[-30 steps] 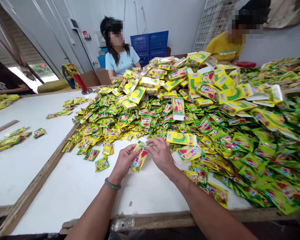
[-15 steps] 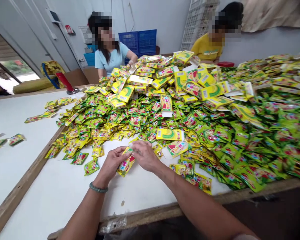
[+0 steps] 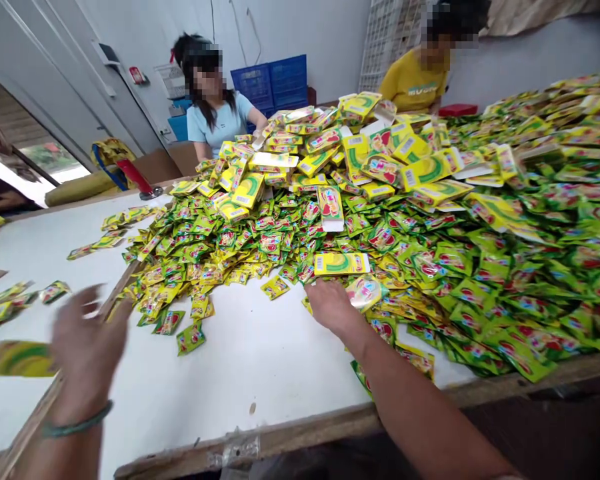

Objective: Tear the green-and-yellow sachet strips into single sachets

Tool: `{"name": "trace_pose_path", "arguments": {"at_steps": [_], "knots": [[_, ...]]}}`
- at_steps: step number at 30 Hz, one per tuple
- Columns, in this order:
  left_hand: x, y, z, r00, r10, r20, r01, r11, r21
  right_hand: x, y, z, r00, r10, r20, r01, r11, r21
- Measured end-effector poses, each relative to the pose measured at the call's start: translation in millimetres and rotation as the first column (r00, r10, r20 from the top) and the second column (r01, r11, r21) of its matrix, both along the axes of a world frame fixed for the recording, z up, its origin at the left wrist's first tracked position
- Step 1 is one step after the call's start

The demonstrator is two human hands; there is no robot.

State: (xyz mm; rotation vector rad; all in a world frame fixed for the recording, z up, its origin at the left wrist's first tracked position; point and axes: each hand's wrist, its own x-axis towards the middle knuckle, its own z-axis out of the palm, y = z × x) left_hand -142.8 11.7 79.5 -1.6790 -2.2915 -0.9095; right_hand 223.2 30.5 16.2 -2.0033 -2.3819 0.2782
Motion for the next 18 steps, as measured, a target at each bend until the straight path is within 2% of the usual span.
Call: {"name": "trace_pose_path", "arguments": {"at_steps": [1, 2, 3, 4, 5, 6, 8, 11, 14, 18], "knots": [[26.0, 4.7, -12.5, 0.999, -0.035, 0.004, 0.035, 0.999, 0.012, -1.4, 1.2, -1.7, 1.000, 0.018, -0.024, -0.019, 0.999, -0.032], [54.9, 10.3, -26.0, 0.987, -0.158, 0.037, 0.159, 0.987, -0.029, -2.6, 3.0, -3.5, 0.998, 0.037, -0.050, -0.041, 0.997, -0.069], [84.1, 16.5, -39.2, 0.947, -0.316, 0.062, 0.321, 0.943, -0.085, -3.5, 5.3, -5.5, 0.996, 0.057, -0.074, -0.064, 0.992, -0.104], [111.6, 23.2, -51.4, 0.884, -0.462, 0.072, 0.467, 0.875, -0.127, -3.8, 7.9, -7.8, 0.992, 0.076, -0.097, -0.088, 0.988, -0.130], [136.0, 30.0, -61.8, 0.828, -0.556, 0.065, 0.559, 0.815, -0.153, -3.8, 10.5, -10.1, 0.990, 0.091, -0.111, -0.107, 0.983, -0.149], [156.6, 37.0, -70.1, 0.779, -0.624, 0.062, 0.623, 0.761, -0.180, -3.4, 12.9, -12.3, 0.988, 0.100, -0.118, -0.118, 0.980, -0.163], [185.9, 51.7, -81.1, 0.737, -0.674, 0.039, 0.664, 0.714, -0.222, -1.8, 16.5, -15.9, 0.986, 0.115, -0.123, -0.134, 0.978, -0.160], [208.9, 75.0, -88.4, 0.713, -0.701, -0.002, 0.670, 0.682, -0.293, 1.7, 18.7, -16.8, 0.988, 0.089, -0.129, -0.106, 0.986, -0.131], [220.2, 95.3, -92.8, 0.672, -0.740, 0.000, 0.695, 0.631, -0.345, 5.9, 19.2, -12.7, 0.987, 0.021, -0.159, -0.037, 0.995, -0.098], [224.7, 105.2, -96.5, 0.657, -0.752, 0.048, 0.712, 0.598, -0.368, 11.4, 22.4, -8.1, 0.962, -0.087, -0.258, 0.089, 0.996, -0.002]]}}
